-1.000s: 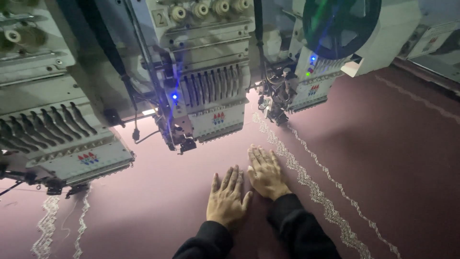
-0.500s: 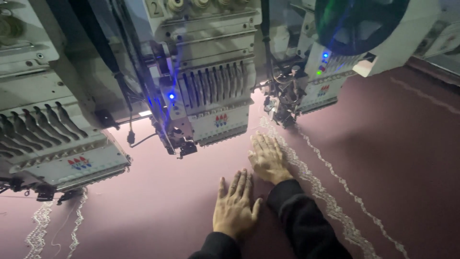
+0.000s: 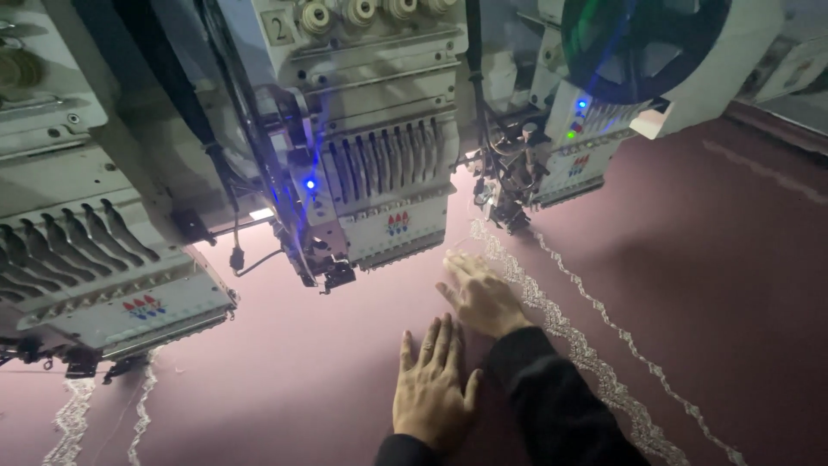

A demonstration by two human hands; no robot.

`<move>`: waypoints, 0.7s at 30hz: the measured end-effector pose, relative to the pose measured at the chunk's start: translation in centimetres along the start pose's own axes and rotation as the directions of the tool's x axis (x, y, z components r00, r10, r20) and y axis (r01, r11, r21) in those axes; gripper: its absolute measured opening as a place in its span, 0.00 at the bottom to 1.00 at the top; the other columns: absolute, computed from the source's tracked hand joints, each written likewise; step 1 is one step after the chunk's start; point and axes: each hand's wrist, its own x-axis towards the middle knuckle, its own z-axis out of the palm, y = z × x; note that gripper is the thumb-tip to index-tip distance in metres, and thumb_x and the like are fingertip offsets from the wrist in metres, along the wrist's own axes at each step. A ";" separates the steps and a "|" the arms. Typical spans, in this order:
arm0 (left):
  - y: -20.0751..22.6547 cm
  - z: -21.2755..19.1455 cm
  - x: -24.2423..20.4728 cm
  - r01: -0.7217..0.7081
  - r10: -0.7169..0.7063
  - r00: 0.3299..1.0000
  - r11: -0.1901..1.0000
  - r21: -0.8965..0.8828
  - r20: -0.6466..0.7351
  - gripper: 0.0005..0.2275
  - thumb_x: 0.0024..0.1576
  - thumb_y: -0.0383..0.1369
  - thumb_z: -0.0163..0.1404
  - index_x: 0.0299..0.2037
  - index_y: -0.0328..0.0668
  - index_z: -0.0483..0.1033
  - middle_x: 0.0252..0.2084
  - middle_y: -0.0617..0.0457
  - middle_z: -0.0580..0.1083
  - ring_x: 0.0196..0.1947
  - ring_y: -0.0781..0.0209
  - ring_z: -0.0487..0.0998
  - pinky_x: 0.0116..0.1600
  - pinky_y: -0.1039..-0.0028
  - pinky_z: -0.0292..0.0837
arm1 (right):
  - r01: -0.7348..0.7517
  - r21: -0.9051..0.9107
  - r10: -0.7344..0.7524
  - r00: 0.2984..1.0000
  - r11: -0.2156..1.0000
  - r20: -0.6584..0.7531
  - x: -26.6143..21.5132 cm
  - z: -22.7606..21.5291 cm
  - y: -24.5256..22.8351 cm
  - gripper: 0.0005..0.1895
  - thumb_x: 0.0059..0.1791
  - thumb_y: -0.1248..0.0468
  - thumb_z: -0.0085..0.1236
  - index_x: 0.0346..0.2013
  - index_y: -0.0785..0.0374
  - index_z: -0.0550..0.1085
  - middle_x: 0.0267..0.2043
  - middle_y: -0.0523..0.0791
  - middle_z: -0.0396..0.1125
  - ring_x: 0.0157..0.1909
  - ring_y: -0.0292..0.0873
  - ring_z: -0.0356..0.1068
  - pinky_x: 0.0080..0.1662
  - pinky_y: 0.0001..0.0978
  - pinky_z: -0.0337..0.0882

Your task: The operator is managing a large multi-head embroidery machine, which involves inspecting the stitching heads, walking to a storage area to retrieve a pink thread spool, and using the machine's touch-screen interface to monitor or adjust settings.

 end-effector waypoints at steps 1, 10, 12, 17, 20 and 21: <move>0.0 0.2 -0.2 -0.001 0.000 1.000 1.000 0.026 0.002 0.34 0.62 0.52 0.38 0.73 0.37 0.55 0.77 0.44 0.53 0.77 0.52 0.48 0.74 0.43 0.32 | 0.025 0.015 -0.025 1.000 1.000 -0.008 -0.7 0.2 -0.2 0.32 0.57 0.48 0.42 0.67 0.67 0.65 0.73 0.54 0.56 0.76 0.52 0.52 0.74 0.47 0.46; 0.1 -0.2 -1.3 0.005 -0.005 1.000 1.000 0.013 -0.018 0.35 0.61 0.52 0.39 0.73 0.34 0.55 0.76 0.43 0.55 0.77 0.51 0.49 0.74 0.42 0.32 | -0.133 0.290 0.246 0.882 0.948 -0.401 2.5 2.5 3.6 0.22 0.44 0.66 0.55 0.52 0.59 0.81 0.50 0.50 0.75 0.50 0.50 0.72 0.59 0.36 0.67; 0.4 -0.5 -1.9 0.019 -0.019 1.000 1.000 0.006 -0.019 0.35 0.60 0.52 0.41 0.73 0.34 0.56 0.76 0.42 0.56 0.76 0.50 0.50 0.73 0.41 0.32 | -0.199 0.329 0.322 0.867 0.923 -0.381 3.5 2.3 3.5 0.22 0.43 0.63 0.53 0.50 0.57 0.82 0.48 0.49 0.74 0.48 0.49 0.73 0.56 0.36 0.69; 0.2 -1.4 -1.8 0.008 -0.008 1.000 0.999 -0.040 -0.008 0.34 0.61 0.50 0.42 0.72 0.32 0.56 0.75 0.41 0.57 0.76 0.48 0.51 0.72 0.40 0.36 | -0.375 0.280 0.422 0.897 0.884 -0.130 6.8 2.9 8.8 0.16 0.43 0.56 0.63 0.44 0.49 0.85 0.54 0.42 0.76 0.59 0.38 0.74 0.59 0.26 0.69; 0.5 -1.1 -1.9 0.012 -0.012 1.000 0.999 -0.044 -0.012 0.34 0.60 0.50 0.42 0.72 0.33 0.58 0.75 0.41 0.57 0.76 0.48 0.50 0.73 0.41 0.34 | -0.438 0.159 0.448 0.893 0.885 -0.033 6.6 1.2 7.3 0.11 0.43 0.54 0.64 0.40 0.43 0.86 0.50 0.35 0.78 0.50 0.38 0.77 0.53 0.27 0.72; 0.9 -1.0 -1.7 0.011 -0.011 1.000 0.999 -0.050 -0.010 0.34 0.60 0.50 0.42 0.72 0.33 0.58 0.75 0.41 0.57 0.76 0.48 0.50 0.73 0.41 0.34 | -0.443 0.155 0.453 0.891 0.883 -0.032 6.6 0.5 7.1 0.11 0.43 0.54 0.64 0.40 0.43 0.86 0.50 0.35 0.78 0.50 0.38 0.77 0.53 0.27 0.72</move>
